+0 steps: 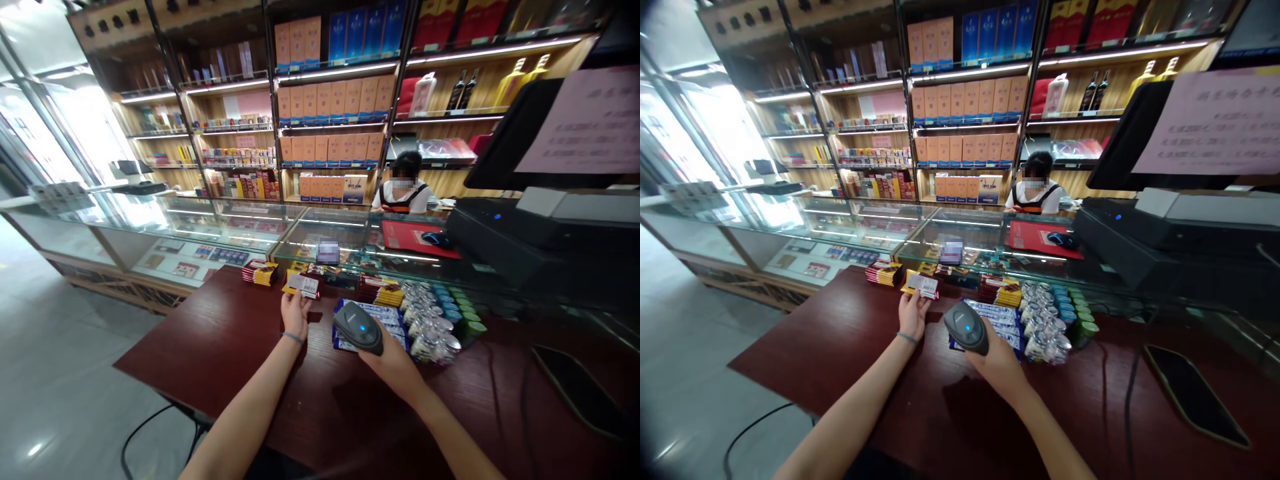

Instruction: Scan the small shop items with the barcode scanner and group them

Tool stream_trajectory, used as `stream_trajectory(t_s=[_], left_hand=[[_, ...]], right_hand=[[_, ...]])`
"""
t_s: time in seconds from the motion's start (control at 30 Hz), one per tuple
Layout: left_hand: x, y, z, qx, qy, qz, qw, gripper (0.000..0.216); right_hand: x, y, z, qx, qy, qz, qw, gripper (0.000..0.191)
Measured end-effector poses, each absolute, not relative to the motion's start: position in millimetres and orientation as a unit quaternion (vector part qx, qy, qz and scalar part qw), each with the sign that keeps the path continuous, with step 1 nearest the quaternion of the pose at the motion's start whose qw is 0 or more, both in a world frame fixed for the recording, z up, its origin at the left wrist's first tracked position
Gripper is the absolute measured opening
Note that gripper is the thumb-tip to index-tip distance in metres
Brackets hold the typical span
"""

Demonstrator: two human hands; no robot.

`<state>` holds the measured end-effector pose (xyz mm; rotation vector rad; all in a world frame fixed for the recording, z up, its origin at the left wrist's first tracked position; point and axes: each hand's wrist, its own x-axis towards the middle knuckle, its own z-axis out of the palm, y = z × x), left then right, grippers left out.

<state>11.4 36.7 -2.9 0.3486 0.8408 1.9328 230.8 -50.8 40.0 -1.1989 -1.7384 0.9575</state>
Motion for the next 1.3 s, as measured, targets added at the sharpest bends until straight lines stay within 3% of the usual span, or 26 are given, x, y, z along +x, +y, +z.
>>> stream_trajectory(t_s=[0.17, 0.3, 0.6, 0.93, 1.13, 1.3], left_hand=[[-15, 45, 23, 0.187, 0.385, 0.838, 0.337, 0.025], [-55, 45, 42, 0.371, 0.449, 0.789, 0.196, 0.013], [-157, 52, 41, 0.588, 0.514, 0.609, 0.136, 0.028], [-189, 69, 30, 0.71, 0.541, 0.45, 0.005, 0.022], [-193, 78, 30, 0.673, 0.544, 0.494, 0.085, 0.017], [-195, 91, 24, 0.662, 0.555, 0.493, 0.105, 0.02]], right_hand=[[235, -49, 41, -0.473, -0.684, 0.379, 0.406, 0.056], [238, -46, 37, -0.478, -0.689, 0.368, 0.402, 0.059], [233, -51, 40, -0.499, -0.671, 0.359, 0.415, 0.057], [241, -42, 23, -0.491, -0.691, 0.347, 0.401, 0.052], [250, -33, 6, -0.491, -0.705, 0.329, 0.392, 0.064], [248, -36, 8, -0.488, -0.706, 0.33, 0.395, 0.059]])
